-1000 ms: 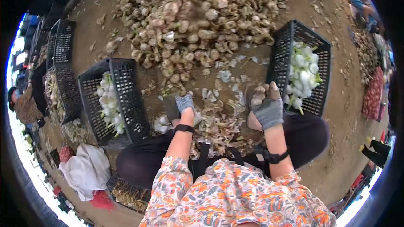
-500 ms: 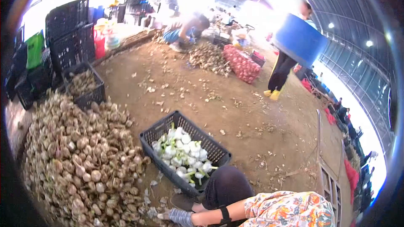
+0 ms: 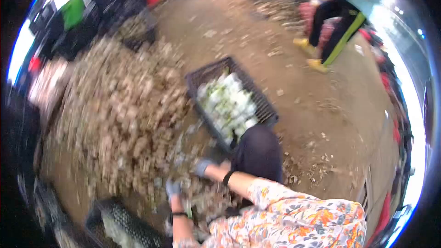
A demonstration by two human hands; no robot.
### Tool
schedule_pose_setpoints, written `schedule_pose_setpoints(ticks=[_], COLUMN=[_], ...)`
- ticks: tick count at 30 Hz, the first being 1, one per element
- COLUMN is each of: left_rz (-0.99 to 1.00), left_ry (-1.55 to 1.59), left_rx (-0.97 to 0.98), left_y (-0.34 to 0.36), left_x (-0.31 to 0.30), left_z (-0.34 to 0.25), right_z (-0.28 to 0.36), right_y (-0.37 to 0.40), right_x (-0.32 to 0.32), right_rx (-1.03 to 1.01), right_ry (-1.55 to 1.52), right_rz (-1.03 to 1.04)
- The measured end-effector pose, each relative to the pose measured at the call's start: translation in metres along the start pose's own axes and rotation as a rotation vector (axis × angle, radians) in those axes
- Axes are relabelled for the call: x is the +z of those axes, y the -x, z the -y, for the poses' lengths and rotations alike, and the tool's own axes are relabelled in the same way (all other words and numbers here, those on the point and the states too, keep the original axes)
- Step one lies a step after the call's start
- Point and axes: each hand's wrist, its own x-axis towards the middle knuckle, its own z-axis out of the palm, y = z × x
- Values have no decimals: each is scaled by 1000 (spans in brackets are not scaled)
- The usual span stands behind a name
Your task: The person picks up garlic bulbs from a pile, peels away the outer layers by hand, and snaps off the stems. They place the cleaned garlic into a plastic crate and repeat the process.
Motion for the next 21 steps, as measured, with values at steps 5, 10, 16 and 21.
schedule_pose_setpoints(ticks=[5,10,16,21], left_rz=[-291,-283,-273,-336], left_ry=[271,616,759,1028], left_rx=[-400,-157,-185,-349], left_y=[60,81,87,79], left_x=[-2,-42,-45,-35], left_z=[-97,-159,-208,-180], right_z=[-62,-55,19,5], right_y=[-8,-39,-23,-39], right_x=[32,44,-22,2], right_rx=[252,492,379,360], right_ry=[246,226,393,345], right_rz=[100,-22,65,150])
